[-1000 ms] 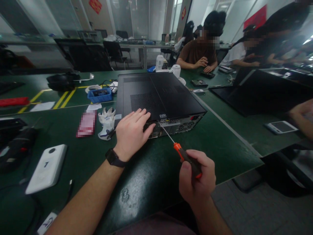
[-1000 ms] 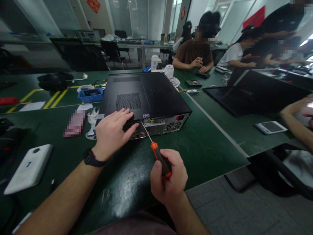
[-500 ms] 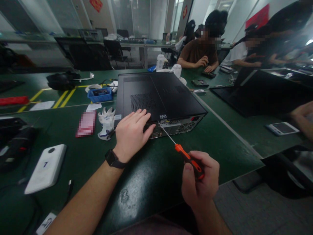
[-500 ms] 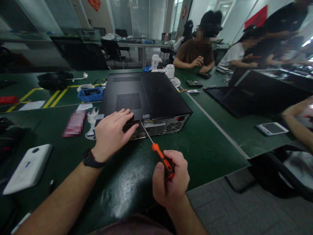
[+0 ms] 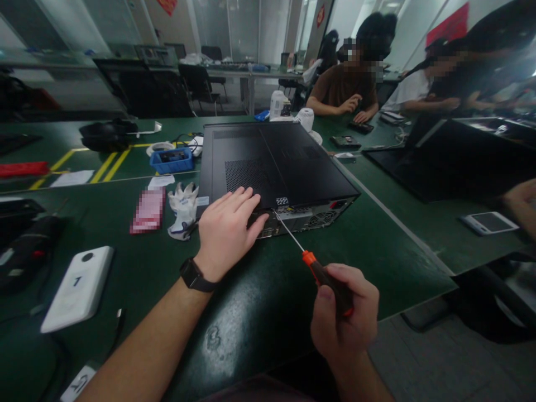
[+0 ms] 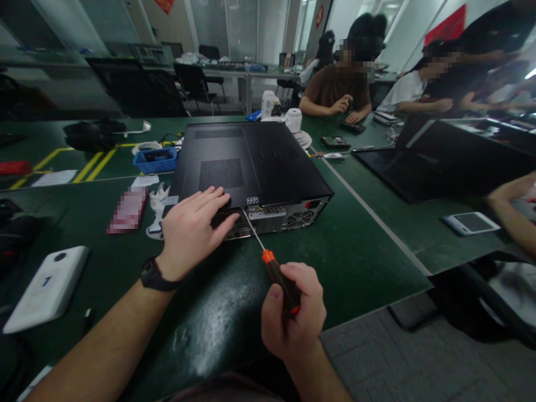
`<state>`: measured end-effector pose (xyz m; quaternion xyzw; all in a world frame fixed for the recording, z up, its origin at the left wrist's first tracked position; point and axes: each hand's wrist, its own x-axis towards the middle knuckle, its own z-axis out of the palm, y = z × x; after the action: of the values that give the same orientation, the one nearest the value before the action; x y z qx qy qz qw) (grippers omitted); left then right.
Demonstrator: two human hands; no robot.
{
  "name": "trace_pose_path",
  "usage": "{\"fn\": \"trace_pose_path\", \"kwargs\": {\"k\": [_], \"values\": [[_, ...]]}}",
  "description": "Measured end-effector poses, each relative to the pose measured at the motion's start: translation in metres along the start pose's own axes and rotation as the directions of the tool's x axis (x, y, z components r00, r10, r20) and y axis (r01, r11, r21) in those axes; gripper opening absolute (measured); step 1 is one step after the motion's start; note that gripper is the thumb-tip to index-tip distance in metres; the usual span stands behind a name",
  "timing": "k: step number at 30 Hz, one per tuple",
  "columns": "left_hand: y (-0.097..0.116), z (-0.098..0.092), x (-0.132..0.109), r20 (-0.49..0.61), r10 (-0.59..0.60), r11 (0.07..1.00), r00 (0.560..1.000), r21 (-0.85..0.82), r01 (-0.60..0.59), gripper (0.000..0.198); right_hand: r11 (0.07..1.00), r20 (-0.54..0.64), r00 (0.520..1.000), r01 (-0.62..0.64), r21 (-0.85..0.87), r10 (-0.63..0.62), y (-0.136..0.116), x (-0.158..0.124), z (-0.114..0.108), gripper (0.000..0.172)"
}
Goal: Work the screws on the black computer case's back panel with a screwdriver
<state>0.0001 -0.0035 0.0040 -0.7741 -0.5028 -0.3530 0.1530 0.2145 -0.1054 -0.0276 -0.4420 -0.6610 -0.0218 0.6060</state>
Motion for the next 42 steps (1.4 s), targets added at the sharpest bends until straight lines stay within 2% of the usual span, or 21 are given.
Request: {"fn": "trace_pose_path", "kwargs": {"k": [5,8,13,16,20,23,27,30,34,39,42], "values": [[0.000,0.000,0.000,-0.009,0.010,1.000,1.000,0.012,-0.010,0.035,0.991,-0.018,0.994,-0.107,-0.076,0.106,0.005,-0.008,-0.003,0.021],[0.000,0.001,0.000,-0.011,0.016,1.000,1.000,0.011,-0.016,0.034,0.989,0.002,0.989,-0.148,-0.010,0.148,0.006,-0.011,-0.003,0.024],[-0.001,0.001,0.000,-0.022,0.022,1.000,1.000,0.014,-0.021,0.034,0.992,0.045,0.996,-0.075,0.097,0.071,0.003,-0.007,-0.001,0.028],[-0.001,0.002,0.000,-0.031,0.025,1.000,0.999,0.014,-0.024,0.034,0.998,0.051,0.997,-0.061,0.023,0.060,0.002,-0.005,-0.002,0.026],[-0.001,0.002,-0.001,-0.029,0.023,1.000,0.999,0.013,-0.023,0.034,0.987,0.017,0.993,-0.118,-0.112,0.120,0.003,-0.005,-0.005,0.022],[-0.001,0.002,-0.001,-0.029,0.026,0.999,0.999,0.021,-0.025,0.034,0.991,0.049,0.993,-0.105,-0.088,0.110,0.002,-0.003,-0.005,0.025],[-0.001,0.003,-0.001,-0.034,0.029,0.999,0.999,0.018,-0.028,0.034,1.000,0.051,0.999,-0.014,-0.008,0.014,0.001,0.001,-0.003,0.027],[-0.001,0.003,-0.001,-0.033,0.026,1.000,0.999,0.013,-0.025,0.034,0.997,0.018,1.000,-0.022,-0.068,0.023,0.004,-0.001,-0.003,0.027],[-0.001,0.002,-0.001,-0.020,0.025,1.000,0.999,0.012,-0.025,0.034,0.990,0.039,0.996,-0.075,-0.119,0.080,0.005,-0.002,-0.005,0.023],[-0.001,0.002,0.000,-0.018,0.022,0.999,1.000,0.025,-0.022,0.034,0.995,0.043,0.999,-0.016,-0.100,0.020,-0.001,0.003,-0.004,0.025],[-0.001,0.002,0.000,-0.025,0.027,0.999,0.999,0.027,-0.027,0.034,0.987,0.010,0.999,-0.041,-0.154,0.043,-0.001,0.003,-0.003,0.021]]}}
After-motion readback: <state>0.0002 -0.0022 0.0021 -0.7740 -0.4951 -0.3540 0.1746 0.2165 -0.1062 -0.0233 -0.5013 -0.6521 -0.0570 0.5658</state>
